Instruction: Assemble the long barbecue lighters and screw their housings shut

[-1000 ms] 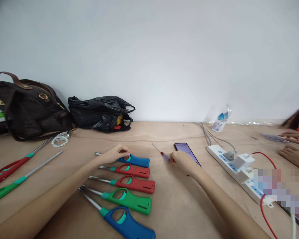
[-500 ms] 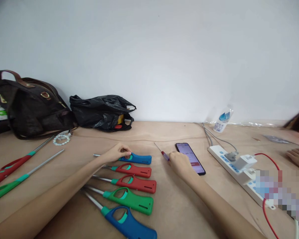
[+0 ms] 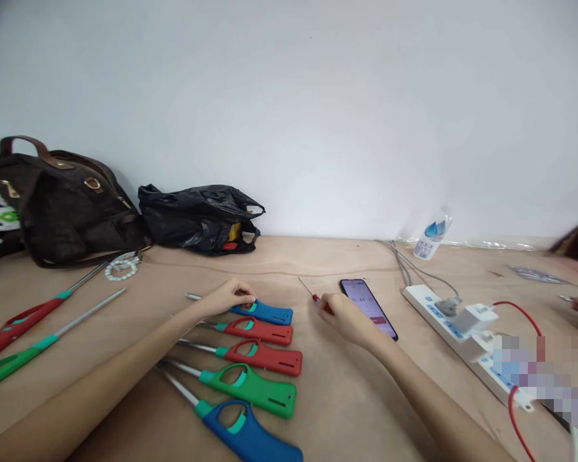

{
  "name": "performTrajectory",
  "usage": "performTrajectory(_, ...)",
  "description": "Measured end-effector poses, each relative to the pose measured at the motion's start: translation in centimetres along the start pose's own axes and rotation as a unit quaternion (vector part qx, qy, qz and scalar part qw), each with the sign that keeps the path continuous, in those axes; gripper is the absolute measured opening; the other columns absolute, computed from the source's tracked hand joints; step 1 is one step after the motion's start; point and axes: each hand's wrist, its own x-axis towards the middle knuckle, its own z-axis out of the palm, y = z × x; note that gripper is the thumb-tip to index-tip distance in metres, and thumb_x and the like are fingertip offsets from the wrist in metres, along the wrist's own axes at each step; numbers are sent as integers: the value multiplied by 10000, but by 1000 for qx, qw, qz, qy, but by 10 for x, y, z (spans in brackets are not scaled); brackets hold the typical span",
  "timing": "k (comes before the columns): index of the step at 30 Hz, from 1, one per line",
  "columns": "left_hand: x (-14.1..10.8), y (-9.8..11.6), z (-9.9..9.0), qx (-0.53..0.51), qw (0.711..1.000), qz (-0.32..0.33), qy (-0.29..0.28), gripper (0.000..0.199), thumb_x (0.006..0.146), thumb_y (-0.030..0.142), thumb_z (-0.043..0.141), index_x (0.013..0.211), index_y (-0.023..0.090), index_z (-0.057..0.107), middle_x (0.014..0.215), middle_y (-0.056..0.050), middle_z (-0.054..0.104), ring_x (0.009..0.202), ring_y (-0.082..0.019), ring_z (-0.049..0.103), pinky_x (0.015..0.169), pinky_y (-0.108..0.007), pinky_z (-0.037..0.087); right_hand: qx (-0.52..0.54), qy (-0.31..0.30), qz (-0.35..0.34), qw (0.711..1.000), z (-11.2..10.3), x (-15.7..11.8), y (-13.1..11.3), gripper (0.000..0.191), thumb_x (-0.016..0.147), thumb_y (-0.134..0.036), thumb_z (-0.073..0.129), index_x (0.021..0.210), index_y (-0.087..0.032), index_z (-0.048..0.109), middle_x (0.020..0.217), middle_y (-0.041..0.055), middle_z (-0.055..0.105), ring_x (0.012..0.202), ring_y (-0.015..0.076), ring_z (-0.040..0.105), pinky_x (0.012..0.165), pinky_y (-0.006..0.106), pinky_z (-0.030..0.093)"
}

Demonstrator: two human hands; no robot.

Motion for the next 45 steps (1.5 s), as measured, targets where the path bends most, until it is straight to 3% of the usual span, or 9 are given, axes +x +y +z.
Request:
performTrajectory(4, 2, -1, 5, 34, 999, 5, 39, 264, 728, 343, 612, 773, 108, 723, 685, -45, 683, 650, -174, 565, 594, -239, 405, 232, 40, -52, 970, 16, 10, -4, 144, 847, -297, 486, 760, -184, 506, 667, -12, 516, 591, 130, 469, 561, 252, 354)
performTrajectory(9, 0, 11, 15, 56, 992, 39, 105, 225, 769, 298, 604, 878, 135, 715, 846, -66, 711, 737, -192, 605, 660, -266, 448, 329, 98, -55, 938, 41, 27, -15, 253, 848, -412, 508, 726, -193, 472, 630, -36, 438, 574, 119, 411, 547, 254, 340)
performTrajectory(14, -7, 30, 38, 89, 985, 142, 48, 179, 763, 218, 665, 933, 187, 712, 1008, -58, 681, 955, -214, 609, 878, -304, 446, 374, 118, -63, 918, 59, 44, -19, 291, 844, -463, 519, 738, -195, 479, 582, -50, 412, 544, 118, 395, 526, 253, 346)
performTrajectory(18, -10, 34, 50, 112, 984, 126, 54, 182, 742, 125, 677, 914, 178, 703, 972, -49, 677, 953, -219, 607, 860, -303, 448, 373, 112, -76, 918, 65, 48, -16, 270, 834, -438, 545, 746, -187, 507, 612, -35, 466, 573, 122, 429, 555, 253, 374)
performTrajectory(27, -9, 30, 52, 90, 986, 113, 83, 144, 724, 119, 704, 860, 161, 686, 870, -26, 645, 841, -195, 606, 771, -284, 450, 330, 65, -104, 936, 61, 41, -15, 201, 847, -356, 544, 785, -167, 567, 708, 0, 550, 679, 146, 502, 647, 269, 407)
performTrajectory(45, -11, 27, 54, 81, 984, 107, 114, 154, 711, 127, 709, 858, 167, 685, 907, -37, 660, 871, -206, 611, 794, -298, 457, 310, 60, -120, 941, 58, 39, -16, 192, 843, -345, 538, 780, -166, 565, 688, 0, 553, 645, 139, 496, 608, 260, 405)
